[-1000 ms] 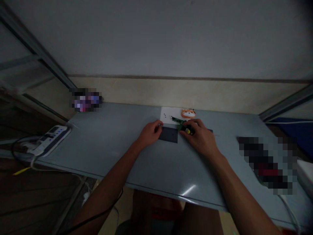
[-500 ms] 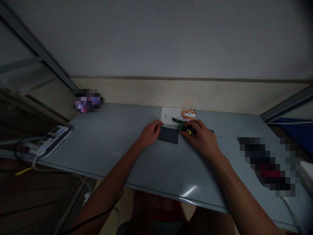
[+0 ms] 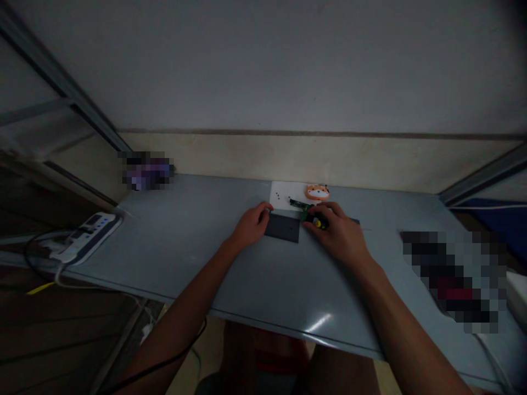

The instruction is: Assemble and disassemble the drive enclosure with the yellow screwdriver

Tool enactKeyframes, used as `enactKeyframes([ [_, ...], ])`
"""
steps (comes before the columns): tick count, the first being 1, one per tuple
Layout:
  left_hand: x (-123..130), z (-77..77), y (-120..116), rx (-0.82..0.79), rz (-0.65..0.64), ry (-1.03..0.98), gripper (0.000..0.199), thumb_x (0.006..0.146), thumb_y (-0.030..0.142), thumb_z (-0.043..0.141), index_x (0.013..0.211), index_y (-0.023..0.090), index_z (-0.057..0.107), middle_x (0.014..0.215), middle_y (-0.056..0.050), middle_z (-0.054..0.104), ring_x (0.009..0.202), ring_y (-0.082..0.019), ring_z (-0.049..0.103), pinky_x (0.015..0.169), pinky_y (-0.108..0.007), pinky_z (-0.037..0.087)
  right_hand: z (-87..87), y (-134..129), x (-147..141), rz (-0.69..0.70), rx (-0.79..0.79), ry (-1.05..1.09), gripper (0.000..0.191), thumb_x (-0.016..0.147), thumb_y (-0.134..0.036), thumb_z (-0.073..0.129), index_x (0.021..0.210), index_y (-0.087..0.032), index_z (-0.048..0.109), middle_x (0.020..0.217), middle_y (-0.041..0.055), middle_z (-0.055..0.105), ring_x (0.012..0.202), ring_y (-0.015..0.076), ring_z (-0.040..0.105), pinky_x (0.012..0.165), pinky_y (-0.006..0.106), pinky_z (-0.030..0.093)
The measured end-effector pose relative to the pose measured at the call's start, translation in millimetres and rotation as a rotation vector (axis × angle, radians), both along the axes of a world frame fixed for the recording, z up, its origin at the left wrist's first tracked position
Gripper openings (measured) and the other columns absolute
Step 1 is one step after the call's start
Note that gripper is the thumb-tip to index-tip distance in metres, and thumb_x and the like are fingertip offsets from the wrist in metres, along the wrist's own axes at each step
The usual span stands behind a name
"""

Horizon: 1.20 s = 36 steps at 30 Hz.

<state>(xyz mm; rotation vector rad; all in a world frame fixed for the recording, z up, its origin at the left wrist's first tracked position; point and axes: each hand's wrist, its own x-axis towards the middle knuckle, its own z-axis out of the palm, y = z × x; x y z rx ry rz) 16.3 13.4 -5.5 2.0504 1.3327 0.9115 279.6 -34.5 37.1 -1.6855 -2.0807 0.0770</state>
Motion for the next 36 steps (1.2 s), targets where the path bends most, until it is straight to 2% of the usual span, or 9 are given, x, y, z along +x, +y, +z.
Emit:
enactKeyframes([
  [9, -2.3, -3.4, 0.5, -0.001, -0.006, 0.009, 0.025, 0.102, 0.022, 0.046, 0.117, 0.02, 0.066, 0.085, -0.001, 0.067, 0.068, -0.014, 0.057, 0.067, -0.026, 0.042, 3.0, 0.6, 1.8, 0.053, 0.018, 0.058, 0.032, 0.095, -0.046, 0.066, 0.12, -0.027, 0.07, 0.133, 0.0079, 0.068, 0.096, 0.0274, 0.076, 0.074, 0.039, 0.061],
  [15, -0.8, -0.6, 0.1, 0.01, 0.002, 0.019, 0.026, 0.102, 0.021, 0.044, 0.116, 0.02, 0.066, 0.095, -0.004, 0.071, 0.078, -0.016, 0.062, 0.075, -0.028, 0.046, 7.4, -0.9, 1.0, 0.058, -0.006, 0.048, 0.031, 0.095, -0.048, 0.065, 0.116, -0.026, 0.072, 0.13, 0.0077, 0.071, 0.093, 0.0275, 0.076, 0.073, 0.04, 0.06],
  [21, -1.8, -2.6, 0.7, 0.004, 0.0, 0.021, 0.025, 0.102, 0.022, 0.045, 0.117, 0.02, 0.066, 0.085, -0.001, 0.067, 0.07, -0.015, 0.059, 0.07, -0.027, 0.044, 9.0, -2.1, 0.3, 0.069, 0.014, 0.077, 0.031, 0.095, -0.048, 0.065, 0.116, -0.027, 0.072, 0.13, 0.0088, 0.071, 0.096, 0.0281, 0.076, 0.075, 0.042, 0.061],
  [30, -1.3, -2.8, 0.7, 0.005, 0.007, 0.02, 0.025, 0.102, 0.021, 0.045, 0.116, 0.02, 0.066, 0.091, -0.003, 0.07, 0.075, -0.016, 0.061, 0.074, -0.028, 0.046, 8.6, -1.2, 0.8, 0.061, 0.012, 0.073, 0.031, 0.094, -0.049, 0.065, 0.115, -0.027, 0.071, 0.131, 0.0077, 0.07, 0.095, 0.0272, 0.075, 0.075, 0.039, 0.06],
  [36, -1.9, -2.7, 1.0, 0.005, -0.005, 0.014, 0.025, 0.102, 0.021, 0.045, 0.116, 0.02, 0.066, 0.087, -0.002, 0.069, 0.075, -0.016, 0.061, 0.074, -0.027, 0.046, 8.9, -1.2, 0.3, 0.051, 0.009, 0.081, 0.03, 0.094, -0.048, 0.066, 0.115, -0.026, 0.071, 0.13, 0.0071, 0.07, 0.095, 0.0274, 0.075, 0.077, 0.04, 0.061],
])
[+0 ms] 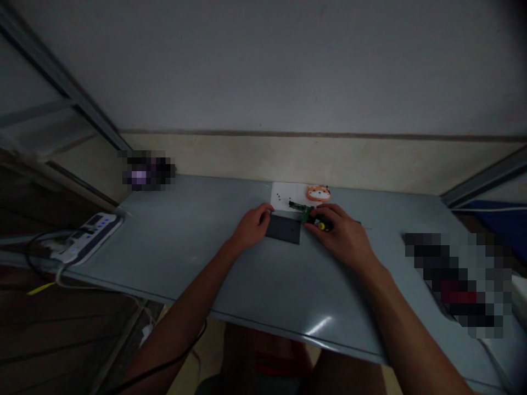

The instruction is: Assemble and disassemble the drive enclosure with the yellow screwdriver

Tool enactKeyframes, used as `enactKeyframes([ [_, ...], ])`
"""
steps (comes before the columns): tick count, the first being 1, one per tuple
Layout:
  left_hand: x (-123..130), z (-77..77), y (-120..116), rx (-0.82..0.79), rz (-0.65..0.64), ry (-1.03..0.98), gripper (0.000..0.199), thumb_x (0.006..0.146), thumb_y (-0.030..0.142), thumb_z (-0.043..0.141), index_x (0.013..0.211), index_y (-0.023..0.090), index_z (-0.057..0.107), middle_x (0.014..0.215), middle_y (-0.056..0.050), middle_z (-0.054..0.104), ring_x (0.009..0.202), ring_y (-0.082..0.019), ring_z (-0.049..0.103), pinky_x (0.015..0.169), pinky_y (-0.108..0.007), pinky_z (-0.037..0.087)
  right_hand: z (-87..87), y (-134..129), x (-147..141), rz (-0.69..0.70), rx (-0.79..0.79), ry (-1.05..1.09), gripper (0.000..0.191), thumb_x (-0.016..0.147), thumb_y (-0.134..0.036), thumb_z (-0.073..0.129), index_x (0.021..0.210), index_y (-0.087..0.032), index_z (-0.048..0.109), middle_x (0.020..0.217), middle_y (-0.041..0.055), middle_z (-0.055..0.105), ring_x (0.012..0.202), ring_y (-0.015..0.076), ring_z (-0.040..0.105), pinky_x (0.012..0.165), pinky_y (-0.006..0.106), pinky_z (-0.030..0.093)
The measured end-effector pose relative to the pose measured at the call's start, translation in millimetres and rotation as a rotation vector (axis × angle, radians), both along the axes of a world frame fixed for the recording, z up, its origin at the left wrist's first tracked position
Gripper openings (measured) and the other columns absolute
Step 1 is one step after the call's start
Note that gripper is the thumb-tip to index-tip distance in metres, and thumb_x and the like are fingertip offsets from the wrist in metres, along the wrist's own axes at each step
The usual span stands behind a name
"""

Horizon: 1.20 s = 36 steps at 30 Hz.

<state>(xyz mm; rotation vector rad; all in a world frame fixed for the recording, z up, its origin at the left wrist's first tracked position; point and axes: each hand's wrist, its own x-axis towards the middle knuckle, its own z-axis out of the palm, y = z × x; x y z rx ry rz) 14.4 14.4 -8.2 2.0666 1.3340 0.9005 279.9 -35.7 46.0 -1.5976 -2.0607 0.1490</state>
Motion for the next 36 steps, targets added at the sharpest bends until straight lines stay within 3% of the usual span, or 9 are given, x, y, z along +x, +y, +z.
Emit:
enactKeyframes([
  [6, 0.0, 1.9, -0.7, 0.019, -0.011, -0.018, 0.023, 0.103, 0.02, 0.045, 0.114, 0.021, 0.065, 0.101, -0.004, 0.073, 0.089, -0.018, 0.067, 0.083, -0.03, 0.049, 0.1, -0.3, -0.5, -0.012, -0.021, 0.019, 0.029, 0.094, -0.045, 0.067, 0.116, -0.027, 0.07, 0.131, 0.0068, 0.07, 0.098, 0.0285, 0.075, 0.08, 0.043, 0.062],
  [16, -0.3, -0.2, 0.1, -0.003, 0.006, -0.002, 0.024, 0.103, 0.021, 0.045, 0.116, 0.02, 0.066, 0.096, -0.004, 0.072, 0.08, -0.017, 0.065, 0.08, -0.029, 0.05, -2.3, 0.4, 0.1, -0.007, -0.011, 0.026, 0.031, 0.093, -0.047, 0.068, 0.117, -0.027, 0.07, 0.133, 0.0072, 0.069, 0.099, 0.0286, 0.075, 0.083, 0.045, 0.062],
  [26, -1.3, -2.0, 1.1, 0.013, -0.008, 0.008, 0.024, 0.102, 0.02, 0.045, 0.115, 0.021, 0.065, 0.098, -0.004, 0.072, 0.085, -0.017, 0.066, 0.08, -0.029, 0.05, -2.4, 0.3, -0.4, -0.002, -0.002, 0.044, 0.031, 0.094, -0.048, 0.067, 0.117, -0.028, 0.07, 0.132, 0.0073, 0.07, 0.098, 0.028, 0.075, 0.081, 0.043, 0.062],
  [36, -1.0, 0.1, -0.4, 0.016, -0.004, 0.004, 0.026, 0.103, 0.02, 0.045, 0.117, 0.021, 0.066, 0.102, -0.005, 0.073, 0.087, -0.018, 0.067, 0.082, -0.03, 0.05, 1.7, -0.4, 4.0, 0.167, -0.06, 0.065, 0.028, 0.092, -0.039, 0.069, 0.118, -0.028, 0.068, 0.128, 0.0074, 0.071, 0.104, 0.0283, 0.075, 0.088, 0.044, 0.061],
])
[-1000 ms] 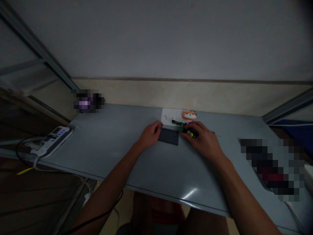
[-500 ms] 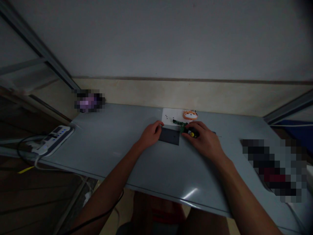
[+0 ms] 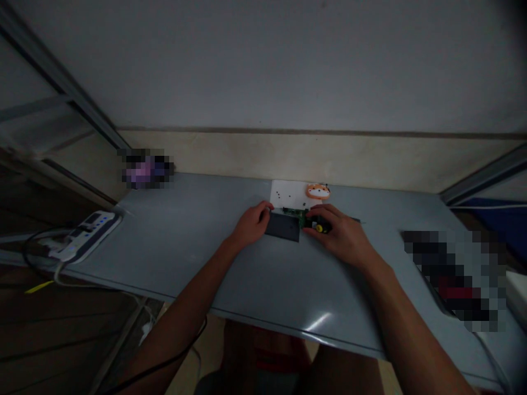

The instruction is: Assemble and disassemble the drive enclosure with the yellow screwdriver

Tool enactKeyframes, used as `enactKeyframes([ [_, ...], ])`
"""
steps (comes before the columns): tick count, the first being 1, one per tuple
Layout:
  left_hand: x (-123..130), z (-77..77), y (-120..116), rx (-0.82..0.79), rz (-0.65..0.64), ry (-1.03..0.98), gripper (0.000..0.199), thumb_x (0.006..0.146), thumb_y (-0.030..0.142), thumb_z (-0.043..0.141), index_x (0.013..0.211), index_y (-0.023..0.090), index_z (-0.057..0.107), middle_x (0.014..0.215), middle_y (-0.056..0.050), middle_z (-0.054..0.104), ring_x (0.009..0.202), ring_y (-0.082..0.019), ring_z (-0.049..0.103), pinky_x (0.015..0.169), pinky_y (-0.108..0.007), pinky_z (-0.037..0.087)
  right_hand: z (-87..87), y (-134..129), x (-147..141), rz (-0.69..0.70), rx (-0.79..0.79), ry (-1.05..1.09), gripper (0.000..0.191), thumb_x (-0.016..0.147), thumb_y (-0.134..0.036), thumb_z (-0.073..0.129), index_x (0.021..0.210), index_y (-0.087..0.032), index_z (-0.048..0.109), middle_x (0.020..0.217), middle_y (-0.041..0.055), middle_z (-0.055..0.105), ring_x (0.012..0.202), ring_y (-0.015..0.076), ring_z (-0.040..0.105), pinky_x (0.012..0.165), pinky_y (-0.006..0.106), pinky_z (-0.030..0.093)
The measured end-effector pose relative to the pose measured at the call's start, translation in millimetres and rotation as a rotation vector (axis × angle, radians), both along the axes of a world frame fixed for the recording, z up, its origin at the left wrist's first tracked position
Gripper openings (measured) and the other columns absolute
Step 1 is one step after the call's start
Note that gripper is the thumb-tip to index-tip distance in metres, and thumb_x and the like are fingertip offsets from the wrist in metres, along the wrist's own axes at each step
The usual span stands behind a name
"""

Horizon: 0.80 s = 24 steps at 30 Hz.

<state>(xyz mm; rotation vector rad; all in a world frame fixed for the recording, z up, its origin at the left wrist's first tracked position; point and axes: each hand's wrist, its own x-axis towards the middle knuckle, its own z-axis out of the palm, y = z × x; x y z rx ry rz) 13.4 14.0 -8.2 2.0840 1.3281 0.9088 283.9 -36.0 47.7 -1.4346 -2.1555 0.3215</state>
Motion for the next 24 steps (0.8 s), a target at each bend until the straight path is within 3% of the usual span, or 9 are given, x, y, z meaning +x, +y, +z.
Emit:
enactKeyframes([
  [4, 2, 1.9, -1, -0.012, 0.019, 0.012, 0.025, 0.102, 0.02, 0.046, 0.118, 0.02, 0.065, 0.094, -0.004, 0.071, 0.079, -0.017, 0.064, 0.078, -0.03, 0.05, 0.4, -2, -3, 0.03, -0.001, -0.038, 0.028, 0.093, -0.038, 0.069, 0.119, -0.026, 0.068, 0.129, 0.0079, 0.071, 0.102, 0.0285, 0.075, 0.09, 0.046, 0.06],
  [9, 5, 5.3, -1, 0.051, 0.081, 0.035, 0.015, 0.095, 0.014, 0.05, 0.101, 0.018, 0.063, 0.097, -0.007, 0.069, 0.089, -0.02, 0.064, 0.085, -0.033, 0.05, 0.2, -4, -9, 0.055, 0.001, -0.075, 0.029, 0.095, -0.039, 0.069, 0.12, -0.025, 0.067, 0.13, 0.0077, 0.07, 0.1, 0.0276, 0.075, 0.088, 0.046, 0.061],
  [18, 6, 4.0, 1, 0.145, 0.007, 0.112, 0.011, 0.095, 0.016, 0.051, 0.089, 0.018, 0.061, 0.089, -0.005, 0.066, 0.084, -0.02, 0.06, 0.081, -0.033, 0.047, -3.1, -5, -17, 0.067, 0.024, -0.117, 0.032, 0.092, -0.037, 0.073, 0.121, -0.024, 0.068, 0.134, 0.0092, 0.07, 0.106, 0.0296, 0.075, 0.095, 0.049, 0.061],
  [24, 3, -0.1, 4, 0.153, -0.034, 0.11, 0.013, 0.097, 0.018, 0.051, 0.091, 0.018, 0.062, 0.089, -0.005, 0.067, 0.084, -0.021, 0.061, 0.08, -0.034, 0.048, -4.9, -7, -23, 0.069, 0.046, -0.159, 0.031, 0.092, -0.037, 0.074, 0.121, -0.025, 0.069, 0.135, 0.0095, 0.07, 0.102, 0.0302, 0.076, 0.091, 0.05, 0.063],
])
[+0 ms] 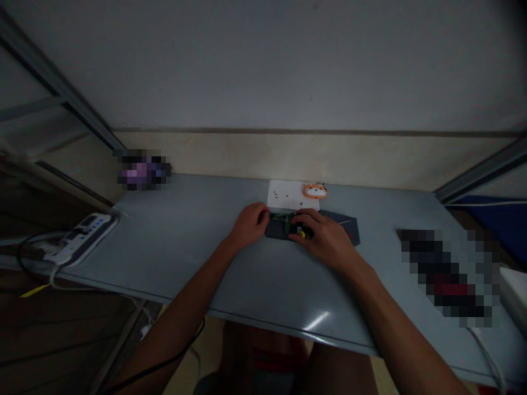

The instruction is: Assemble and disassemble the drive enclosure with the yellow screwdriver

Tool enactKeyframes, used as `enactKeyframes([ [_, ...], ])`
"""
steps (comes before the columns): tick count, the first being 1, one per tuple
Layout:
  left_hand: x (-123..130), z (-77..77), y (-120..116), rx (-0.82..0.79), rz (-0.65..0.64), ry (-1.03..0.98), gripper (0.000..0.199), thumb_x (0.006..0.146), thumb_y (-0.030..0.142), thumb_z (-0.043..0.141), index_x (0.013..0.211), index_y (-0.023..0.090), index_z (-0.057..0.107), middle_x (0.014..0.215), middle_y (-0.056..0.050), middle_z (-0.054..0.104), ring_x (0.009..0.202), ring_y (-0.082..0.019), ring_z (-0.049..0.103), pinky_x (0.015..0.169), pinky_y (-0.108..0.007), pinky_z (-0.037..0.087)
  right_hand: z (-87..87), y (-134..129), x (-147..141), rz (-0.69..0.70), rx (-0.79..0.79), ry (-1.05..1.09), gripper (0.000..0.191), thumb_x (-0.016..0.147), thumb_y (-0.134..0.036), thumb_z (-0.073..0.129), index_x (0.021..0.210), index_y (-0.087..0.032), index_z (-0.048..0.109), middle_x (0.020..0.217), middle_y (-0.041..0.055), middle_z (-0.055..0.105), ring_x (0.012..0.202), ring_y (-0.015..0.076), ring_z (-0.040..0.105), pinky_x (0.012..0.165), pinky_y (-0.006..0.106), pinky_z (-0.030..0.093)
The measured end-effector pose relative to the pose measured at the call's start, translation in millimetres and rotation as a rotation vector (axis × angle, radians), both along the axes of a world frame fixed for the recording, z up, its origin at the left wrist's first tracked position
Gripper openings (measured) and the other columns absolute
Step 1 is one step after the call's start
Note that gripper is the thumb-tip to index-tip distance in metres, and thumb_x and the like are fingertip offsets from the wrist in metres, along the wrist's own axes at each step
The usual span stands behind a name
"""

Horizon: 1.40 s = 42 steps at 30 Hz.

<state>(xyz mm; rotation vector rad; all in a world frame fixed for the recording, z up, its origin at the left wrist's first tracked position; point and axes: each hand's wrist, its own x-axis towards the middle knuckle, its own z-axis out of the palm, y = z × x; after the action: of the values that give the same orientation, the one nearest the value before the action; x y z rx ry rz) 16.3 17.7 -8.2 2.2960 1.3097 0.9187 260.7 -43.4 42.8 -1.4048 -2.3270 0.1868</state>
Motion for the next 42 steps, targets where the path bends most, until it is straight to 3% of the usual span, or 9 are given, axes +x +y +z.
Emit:
enactKeyframes([
  [7, -1.6, -2.1, -0.1, -0.036, -0.005, -0.045, 0.012, 0.089, 0.011, 0.056, 0.094, 0.018, 0.064, 0.09, -0.004, 0.068, 0.083, -0.019, 0.063, 0.078, -0.032, 0.049, -1.2, -0.5, -1.7, -0.005, 0.017, 0.06, 0.031, 0.093, -0.037, 0.073, 0.121, -0.024, 0.069, 0.136, 0.0107, 0.068, 0.104, 0.0308, 0.076, 0.091, 0.051, 0.064],
  [33, -3.1, -7.3, 2.0, -0.043, -0.007, -0.057, 0.011, 0.095, 0.016, 0.055, 0.098, 0.019, 0.065, 0.09, -0.003, 0.068, 0.083, -0.019, 0.063, 0.079, -0.032, 0.049, 0.2, -1.4, -3.1, -0.011, 0.021, 0.094, 0.027, 0.094, -0.036, 0.072, 0.118, -0.025, 0.069, 0.137, 0.0108, 0.067, 0.106, 0.0309, 0.075, 0.092, 0.051, 0.063],
  [42, -2.6, -2.5, 0.3, -0.059, -0.014, -0.063, 0.011, 0.094, 0.015, 0.055, 0.097, 0.019, 0.065, 0.092, -0.004, 0.069, 0.083, -0.018, 0.063, 0.079, -0.031, 0.05, 0.9, -1.7, -2.5, -0.006, 0.045, 0.093, 0.026, 0.093, -0.038, 0.071, 0.117, -0.025, 0.071, 0.135, 0.011, 0.069, 0.103, 0.03, 0.076, 0.09, 0.049, 0.064],
])
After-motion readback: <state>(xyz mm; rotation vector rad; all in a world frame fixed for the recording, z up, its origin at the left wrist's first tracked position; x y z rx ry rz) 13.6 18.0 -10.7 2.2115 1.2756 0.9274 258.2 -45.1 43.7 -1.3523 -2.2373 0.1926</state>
